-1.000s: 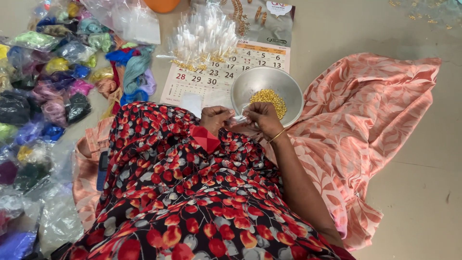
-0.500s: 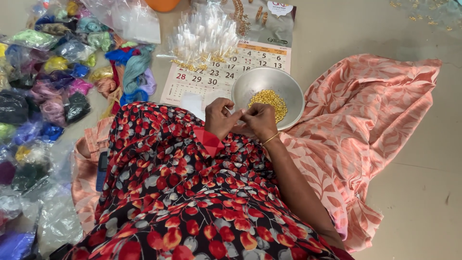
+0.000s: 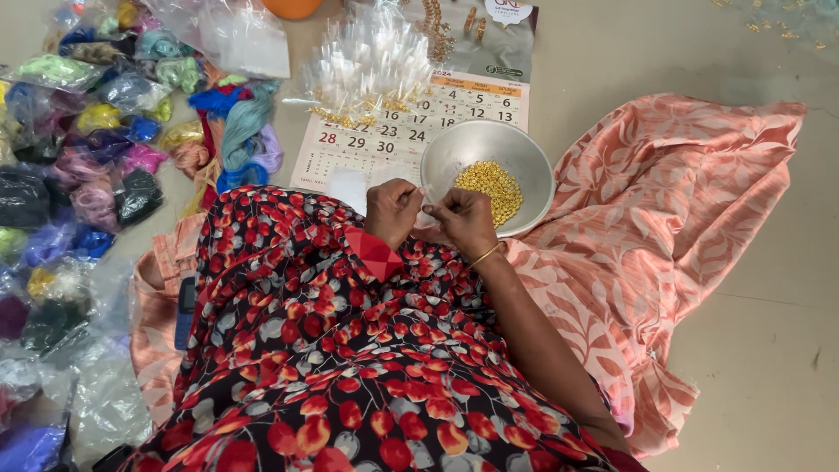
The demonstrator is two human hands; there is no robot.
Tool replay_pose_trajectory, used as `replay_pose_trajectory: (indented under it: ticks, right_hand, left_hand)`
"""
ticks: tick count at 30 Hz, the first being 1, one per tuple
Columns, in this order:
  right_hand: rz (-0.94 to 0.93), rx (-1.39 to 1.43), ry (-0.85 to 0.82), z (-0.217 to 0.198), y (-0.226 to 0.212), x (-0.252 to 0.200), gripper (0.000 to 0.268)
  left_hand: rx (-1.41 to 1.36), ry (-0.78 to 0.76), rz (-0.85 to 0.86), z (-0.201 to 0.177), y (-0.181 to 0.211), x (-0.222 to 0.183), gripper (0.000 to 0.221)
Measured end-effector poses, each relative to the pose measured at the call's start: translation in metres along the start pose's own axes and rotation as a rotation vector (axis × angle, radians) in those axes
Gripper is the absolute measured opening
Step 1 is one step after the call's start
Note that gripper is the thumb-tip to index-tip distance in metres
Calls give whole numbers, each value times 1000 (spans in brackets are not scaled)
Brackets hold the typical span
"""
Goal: The person sits on the floor and fills small clear plastic bags with gold beads taken by hand from a metal bowl, placing each filled bag with a row of finished bags on a calendar sheet. The person repeats this bag-filling cycle throughout the episode.
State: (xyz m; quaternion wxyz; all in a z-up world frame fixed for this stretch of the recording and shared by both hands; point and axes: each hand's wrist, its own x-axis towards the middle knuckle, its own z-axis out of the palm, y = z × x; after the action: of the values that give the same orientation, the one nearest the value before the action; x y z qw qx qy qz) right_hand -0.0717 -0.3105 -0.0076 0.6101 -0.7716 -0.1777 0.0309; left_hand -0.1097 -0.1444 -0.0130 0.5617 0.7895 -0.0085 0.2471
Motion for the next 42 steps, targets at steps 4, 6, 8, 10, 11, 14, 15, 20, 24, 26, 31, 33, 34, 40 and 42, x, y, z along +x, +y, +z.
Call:
replay_pose_trajectory:
  ticks: [4,6,8,10,11,14,15,20,24,26,31,33,34,40,42]
  right_hand:
    - [-27,-8,2,1,-1,-1,30]
    - [-33,-22,9,2,-4,-1,27]
    - [-35,-22,9,2,-6,-2,28]
    - [-37,-21,11,3,-2,-1,28]
    - [-43,-20,14,3,3,-1,30]
    - [-8,39,18,5,6,1,33]
    - [33,95,19,6,6,1,34]
    - [-81,-63,84,5,-7,-3,26]
    - [-575,-567,253,5,-24,-10,19]
    - [-565,-584,256,4,-26,-10,18]
    - [-388,-392,180,-25,-18,12,13]
    - [-210,-310,72,-55,8,32,18]
    - [-203,-318,74,-69,20,39,18]
    - [-16,-692,-157,-98,78,57,48]
    - [226,-920,-218,-84,48,52,66]
  left_hand:
    - [-34,-88,-83,-2,14,2,19]
    - [-5,-55,32,1,6,1,20]
    - [13,-52,-8,2,0,1,18]
    - [31,-51,-48,2,-3,1,17]
    - [20,-49,-62,1,-4,2,14]
    - [35,-25,-57,1,-7,3,10]
    - [57,-2,-38,2,-9,3,9]
    - [60,-48,80,1,-10,-2,7]
    - [233,-152,258,5,-12,-5,12]
    - [270,-137,349,5,-5,-4,14]
    - [260,-148,451,3,-16,22,15]
    - [244,-233,288,3,-30,42,13]
    - [234,-237,285,2,-25,53,13]
    - [170,-104,381,-2,-7,98,10]
    - [177,-135,409,5,-18,101,17]
